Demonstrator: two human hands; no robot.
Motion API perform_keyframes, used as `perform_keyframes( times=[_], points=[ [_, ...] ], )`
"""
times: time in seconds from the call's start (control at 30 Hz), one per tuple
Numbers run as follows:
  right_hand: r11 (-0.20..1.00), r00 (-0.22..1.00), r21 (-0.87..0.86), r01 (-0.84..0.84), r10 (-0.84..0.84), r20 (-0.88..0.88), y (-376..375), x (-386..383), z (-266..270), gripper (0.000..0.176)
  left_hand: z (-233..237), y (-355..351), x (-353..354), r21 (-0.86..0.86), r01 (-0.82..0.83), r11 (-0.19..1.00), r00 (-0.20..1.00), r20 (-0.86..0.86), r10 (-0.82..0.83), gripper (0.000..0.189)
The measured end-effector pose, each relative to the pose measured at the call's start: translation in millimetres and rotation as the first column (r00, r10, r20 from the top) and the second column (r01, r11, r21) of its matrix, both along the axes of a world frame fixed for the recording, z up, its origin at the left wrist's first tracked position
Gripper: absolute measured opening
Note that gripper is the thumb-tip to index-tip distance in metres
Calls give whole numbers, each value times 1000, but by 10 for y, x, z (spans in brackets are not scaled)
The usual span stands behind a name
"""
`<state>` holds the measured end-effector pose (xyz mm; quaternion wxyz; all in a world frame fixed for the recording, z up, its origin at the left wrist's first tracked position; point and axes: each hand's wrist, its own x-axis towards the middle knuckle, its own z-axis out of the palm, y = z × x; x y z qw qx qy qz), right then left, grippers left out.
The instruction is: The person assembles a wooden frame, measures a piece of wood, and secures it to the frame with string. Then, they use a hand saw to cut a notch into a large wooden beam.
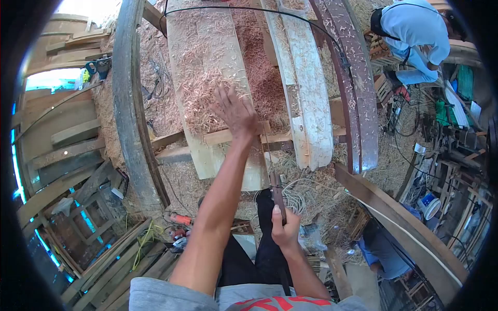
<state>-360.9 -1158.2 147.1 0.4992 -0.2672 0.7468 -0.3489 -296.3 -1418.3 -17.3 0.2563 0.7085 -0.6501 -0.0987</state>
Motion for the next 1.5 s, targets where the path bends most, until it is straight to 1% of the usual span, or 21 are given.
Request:
perform_keyframes(
  times=[0.07,0.17,0.2,0.3,0.4,0.5,0.57,0.6,0.7,0.73,0.83,0.87,0.97,1.03,1.07,1.17,1.27,1.37,1.47,1.5],
  points=[
    [999,999,-12,-36,36,-31,-31,-28,32,36,-137,-50,-135,51,-141,989,988,-50,143,49],
    [998,999,37,-46,46,-2,-39,-52,48,36,-196,-71,-166,87,-134,987,987,99,126,46],
    [999,1000,43,-4,4,-4,-47,-42,38,37,-216,-69,-170,85,-154,984,985,88,146,43],
    [998,996,50,-29,33,-84,-180,-114,46,39,-244,-117,-139,83,-182,980,982,64,177,39],
    [997,995,35,-73,75,-69,-246,-182,79,40,-237,-117,-137,109,-199,974,980,44,196,37],
    [997,996,62,-37,42,-83,-244,-221,101,39,-218,-137,-161,119,-189,975,982,50,184,37],
    [999,994,39,-34,38,-105,-218,-151,77,39,-232,-132,-141,114,-190,975,981,63,184,38],
    [999,993,29,-35,38,-107,-198,-85,74,38,-203,-140,-144,99,-186,978,982,42,182,37],
    [999,989,27,32,-28,-148,-185,35,88,39,-166,-125,-136,129,-160,979,987,-5,162,37],
    [999,989,23,46,-42,-141,-188,48,89,40,-165,-114,-119,106,-151,983,986,-59,157,37],
    [998,990,5,69,-68,-126,-87,52,84,41,-128,-36,46,43,-30,999,940,-338,43,37],
    [998,990,-11,69,-70,-125,-13,84,34,42,-63,34,160,-13,70,997,935,-348,-70,39],
    [999,993,-14,48,-49,-106,191,188,-21,41,-9,363,257,-35,93,995,990,-104,-96,42],
    [997,990,-45,70,-75,-122,183,270,-4,41,1,436,186,8,31,999,997,-69,-30,45],
    [997,991,-27,76,-78,-111,192,277,2,41,-10,436,132,28,2,1000,999,-52,0,46],
    [994,987,-23,105,-107,-117,230,294,-34,39,-122,310,-29,96,-261,961,962,-52,266,47],
    [997,993,7,73,-72,-94,290,257,-78,37,-113,293,-46,144,-272,952,962,52,267,48],
    [991,994,90,100,-104,40,151,210,88,37,-124,276,-101,137,-291,947,950,160,269,48],
    [991,996,111,70,-64,-57,31,180,128,35,-241,276,-75,99,-278,955,941,228,251,49],
    [991,995,122,55,-45,-85,-31,182,135,34,-220,244,-91,115,-282,953,940,234,250,49]
  ],
)
